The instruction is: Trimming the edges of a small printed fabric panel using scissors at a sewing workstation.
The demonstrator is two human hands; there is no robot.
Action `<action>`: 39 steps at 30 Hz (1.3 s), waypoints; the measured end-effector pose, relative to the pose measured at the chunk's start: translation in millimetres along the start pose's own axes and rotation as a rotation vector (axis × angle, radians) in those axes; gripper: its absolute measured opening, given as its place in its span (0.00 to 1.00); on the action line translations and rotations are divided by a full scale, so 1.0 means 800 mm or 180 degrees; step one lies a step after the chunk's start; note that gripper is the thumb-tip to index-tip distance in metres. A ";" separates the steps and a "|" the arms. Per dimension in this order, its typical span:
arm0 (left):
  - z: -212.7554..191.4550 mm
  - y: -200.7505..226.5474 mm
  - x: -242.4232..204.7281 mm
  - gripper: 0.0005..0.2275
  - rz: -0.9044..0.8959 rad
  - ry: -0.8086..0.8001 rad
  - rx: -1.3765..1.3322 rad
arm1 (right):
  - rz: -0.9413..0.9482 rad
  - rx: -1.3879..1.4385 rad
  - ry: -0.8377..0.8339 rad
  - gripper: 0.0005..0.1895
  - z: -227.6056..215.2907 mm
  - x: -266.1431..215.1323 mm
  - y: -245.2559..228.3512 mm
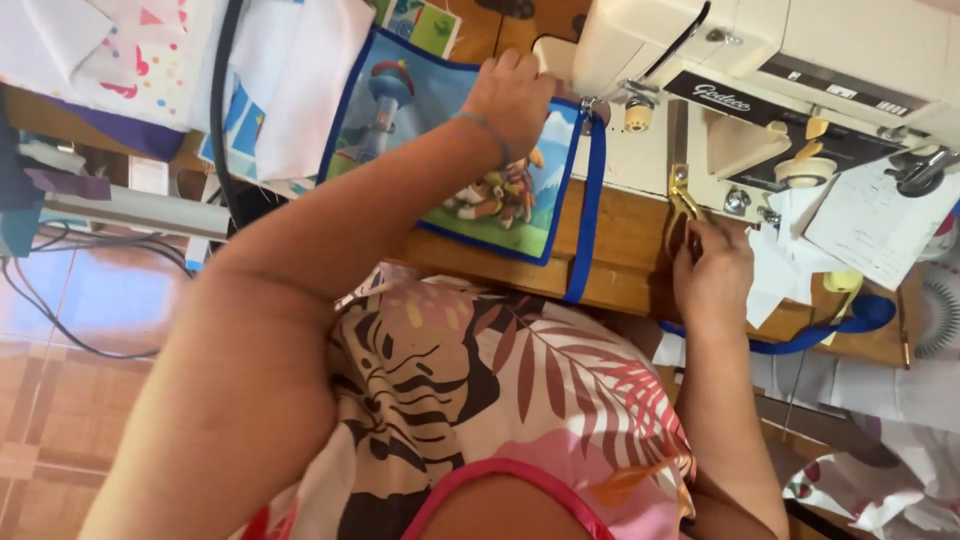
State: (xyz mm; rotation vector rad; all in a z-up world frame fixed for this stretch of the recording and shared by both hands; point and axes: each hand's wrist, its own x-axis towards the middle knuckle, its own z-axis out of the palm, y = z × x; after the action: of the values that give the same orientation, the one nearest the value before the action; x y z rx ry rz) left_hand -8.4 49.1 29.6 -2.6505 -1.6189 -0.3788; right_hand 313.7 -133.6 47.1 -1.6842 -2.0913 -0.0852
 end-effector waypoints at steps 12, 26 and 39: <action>0.072 0.012 0.062 0.12 -0.0213 -0.0650 -0.0791 | 0.0458 -0.0838 -0.1207 0.42 -0.030 -0.030 -0.059; 0.035 -0.043 -0.046 0.18 -0.0254 -0.0417 -0.2926 | 0.1667 0.2521 -0.2375 0.16 -0.058 -0.059 -0.031; 0.144 -0.019 -0.036 0.15 -0.1080 -0.0326 -0.4357 | 0.1370 0.4347 -0.1773 0.23 0.044 0.012 -0.127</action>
State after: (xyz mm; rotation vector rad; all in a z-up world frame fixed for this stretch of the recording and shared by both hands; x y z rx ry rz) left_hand -11.4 46.6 -90.0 -3.0417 -2.3864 -2.0094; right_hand 205.6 -139.3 42.3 -1.1768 -1.2988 1.6644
